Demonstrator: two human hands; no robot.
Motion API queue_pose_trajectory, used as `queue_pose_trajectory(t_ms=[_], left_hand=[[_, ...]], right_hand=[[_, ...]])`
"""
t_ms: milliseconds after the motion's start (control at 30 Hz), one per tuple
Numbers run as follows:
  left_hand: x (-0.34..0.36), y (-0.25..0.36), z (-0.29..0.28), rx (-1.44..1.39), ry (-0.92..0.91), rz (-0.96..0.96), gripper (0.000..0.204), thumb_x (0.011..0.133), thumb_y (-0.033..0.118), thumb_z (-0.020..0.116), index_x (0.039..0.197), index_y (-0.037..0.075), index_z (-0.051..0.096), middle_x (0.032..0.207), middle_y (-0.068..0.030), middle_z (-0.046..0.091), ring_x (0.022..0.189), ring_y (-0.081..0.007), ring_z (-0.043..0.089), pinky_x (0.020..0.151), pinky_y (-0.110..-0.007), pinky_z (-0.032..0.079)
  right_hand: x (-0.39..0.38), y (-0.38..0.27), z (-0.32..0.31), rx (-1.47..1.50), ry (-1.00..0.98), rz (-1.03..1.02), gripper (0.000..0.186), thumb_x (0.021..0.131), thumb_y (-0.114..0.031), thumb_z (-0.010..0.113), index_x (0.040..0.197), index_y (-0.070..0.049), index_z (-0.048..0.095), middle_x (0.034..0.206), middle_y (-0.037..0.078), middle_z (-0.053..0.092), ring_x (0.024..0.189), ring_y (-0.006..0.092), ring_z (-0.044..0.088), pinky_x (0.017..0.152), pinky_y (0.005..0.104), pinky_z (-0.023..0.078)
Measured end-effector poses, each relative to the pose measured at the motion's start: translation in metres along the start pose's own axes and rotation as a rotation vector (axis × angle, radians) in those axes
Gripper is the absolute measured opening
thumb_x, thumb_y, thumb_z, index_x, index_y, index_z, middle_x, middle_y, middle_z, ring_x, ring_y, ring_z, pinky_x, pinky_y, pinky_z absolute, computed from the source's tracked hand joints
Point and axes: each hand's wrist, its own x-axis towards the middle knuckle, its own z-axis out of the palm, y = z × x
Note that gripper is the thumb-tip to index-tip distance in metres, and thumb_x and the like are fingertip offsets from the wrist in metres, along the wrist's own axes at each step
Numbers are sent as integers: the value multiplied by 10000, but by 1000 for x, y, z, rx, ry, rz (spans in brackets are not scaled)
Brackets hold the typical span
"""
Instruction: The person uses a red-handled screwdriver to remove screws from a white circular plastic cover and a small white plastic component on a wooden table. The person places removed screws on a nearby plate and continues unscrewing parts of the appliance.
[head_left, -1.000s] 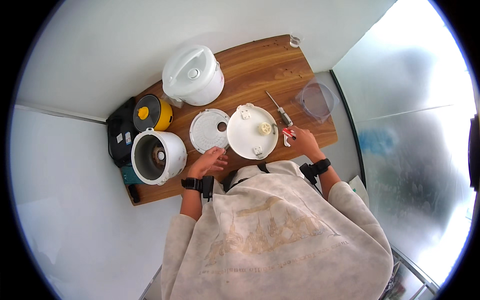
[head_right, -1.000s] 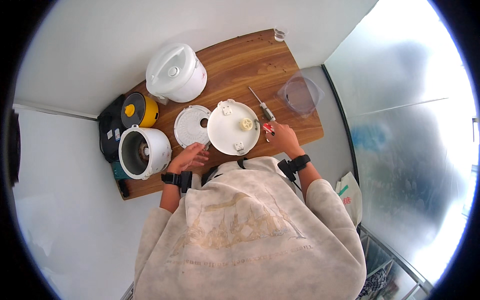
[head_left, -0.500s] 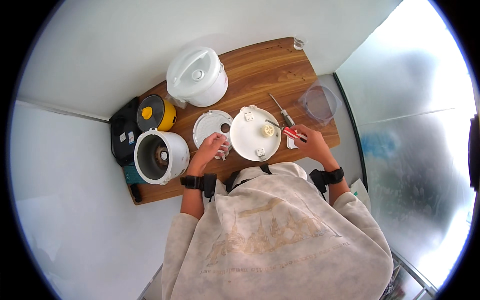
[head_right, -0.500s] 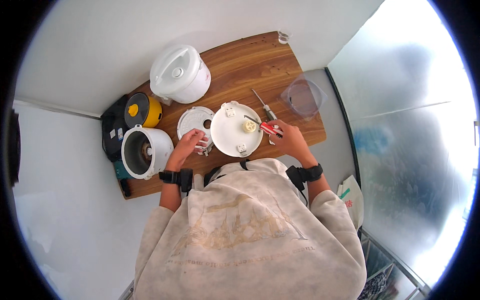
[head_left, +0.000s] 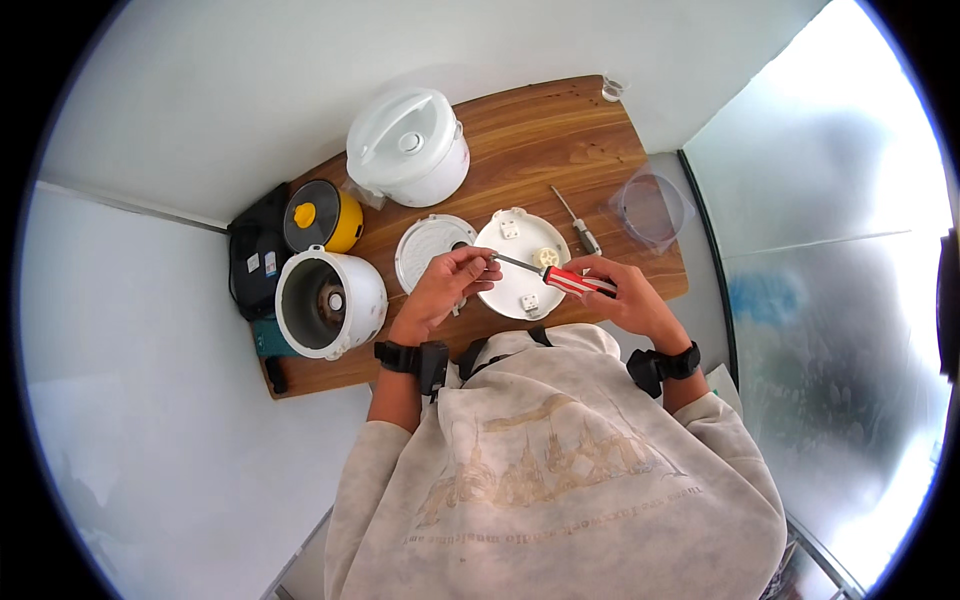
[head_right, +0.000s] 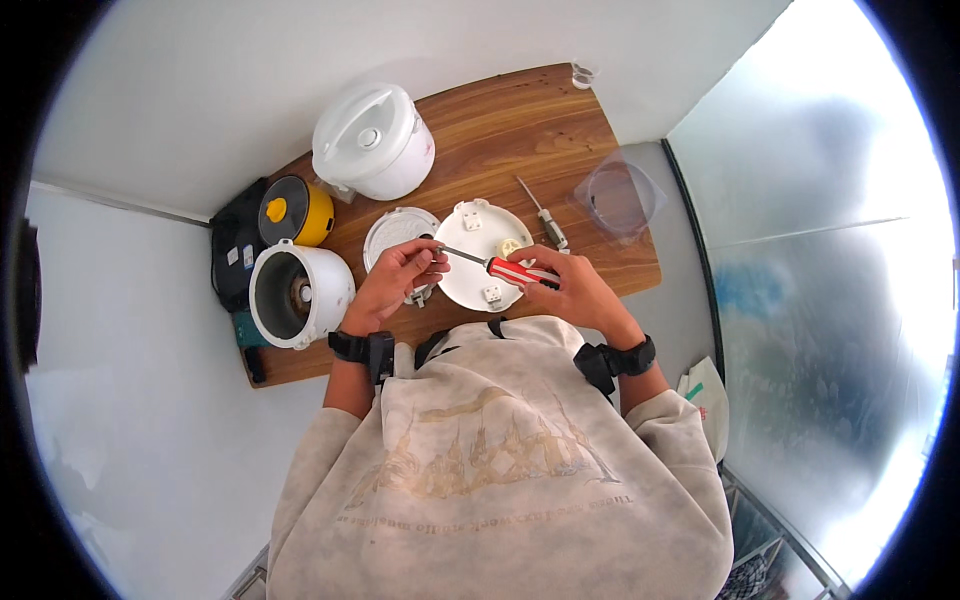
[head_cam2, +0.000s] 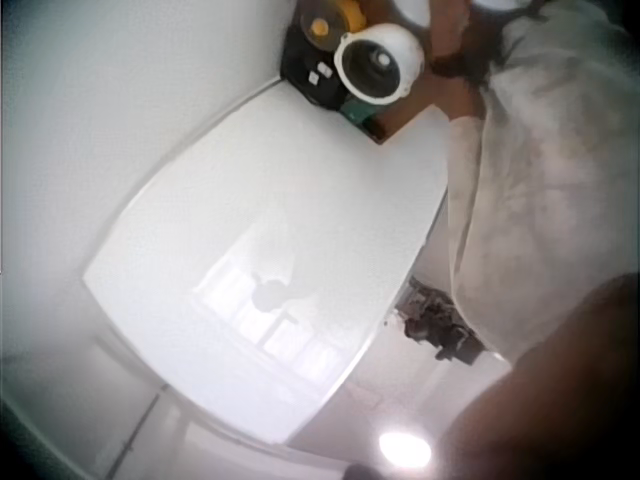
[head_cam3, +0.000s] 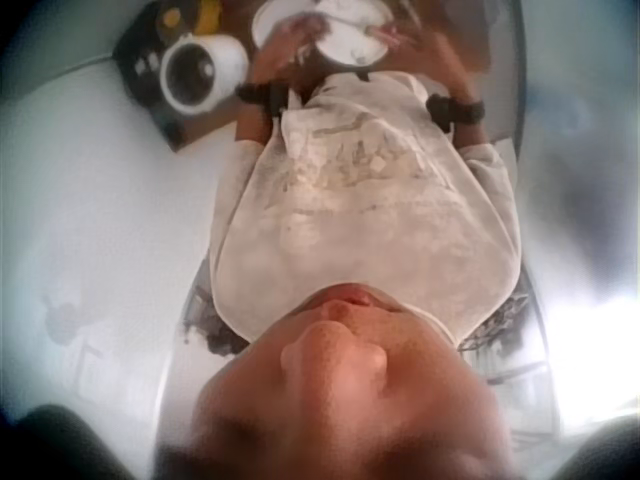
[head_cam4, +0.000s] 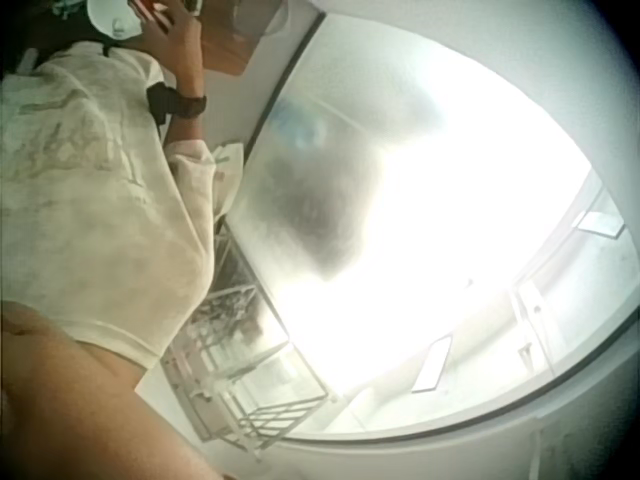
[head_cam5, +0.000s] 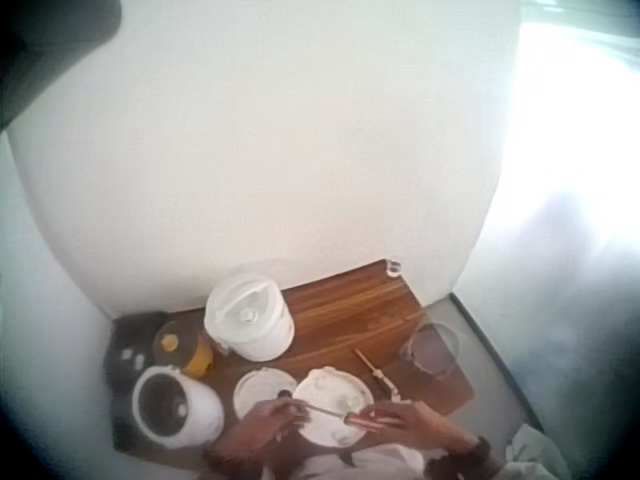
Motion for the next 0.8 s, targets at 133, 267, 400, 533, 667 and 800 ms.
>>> queue_pose_trajectory(t_ms=[133,267,400,533,667,800], left_hand=[[-3,1,0,-59,16,14,268,967,178,589,1173,6,600,1044,-59,650,962,-159,648,866,-284,544],[-6,1,-1,-118,18,23,233,956,140,601,1146,6,610,1016,-51,648,910,-130,643,840,-270,552],[-7,2,0,-163,15,14,223,950,107,595,1146,2,614,981,-44,649,876,-114,640,816,-252,554],[-8,3,-4,-151,-22,-39,243,945,112,604,1155,-8,614,938,-30,647,857,-106,634,813,-244,548],[-9,-2,-12,-133,-14,-38,248,945,141,614,1149,0,618,939,-26,649,865,-102,628,831,-257,542],[-12,2,-11,-121,42,-5,218,941,167,630,1109,28,630,974,-34,655,902,-108,631,862,-279,539]], right_hand=[[1,0,3,12,-9,-56,357,824,-114,617,1169,-21,616,1016,152,684,876,224,661,850,333,507],[1,1,5,0,-23,-67,355,832,-112,611,1176,-21,612,1012,151,685,869,221,662,844,328,508],[-1,2,6,7,-30,-82,353,841,-111,606,1184,-24,607,1000,144,687,864,214,664,843,321,510],[1,-6,4,30,-46,-109,353,842,-108,605,1185,-21,606,980,143,688,851,202,661,821,314,510],[0,-7,3,31,-36,-92,353,839,-105,607,1182,-20,608,973,140,688,825,189,648,801,303,508],[-1,-8,2,42,-20,-89,356,832,-103,607,1178,-18,610,967,134,687,805,180,637,788,297,507]])
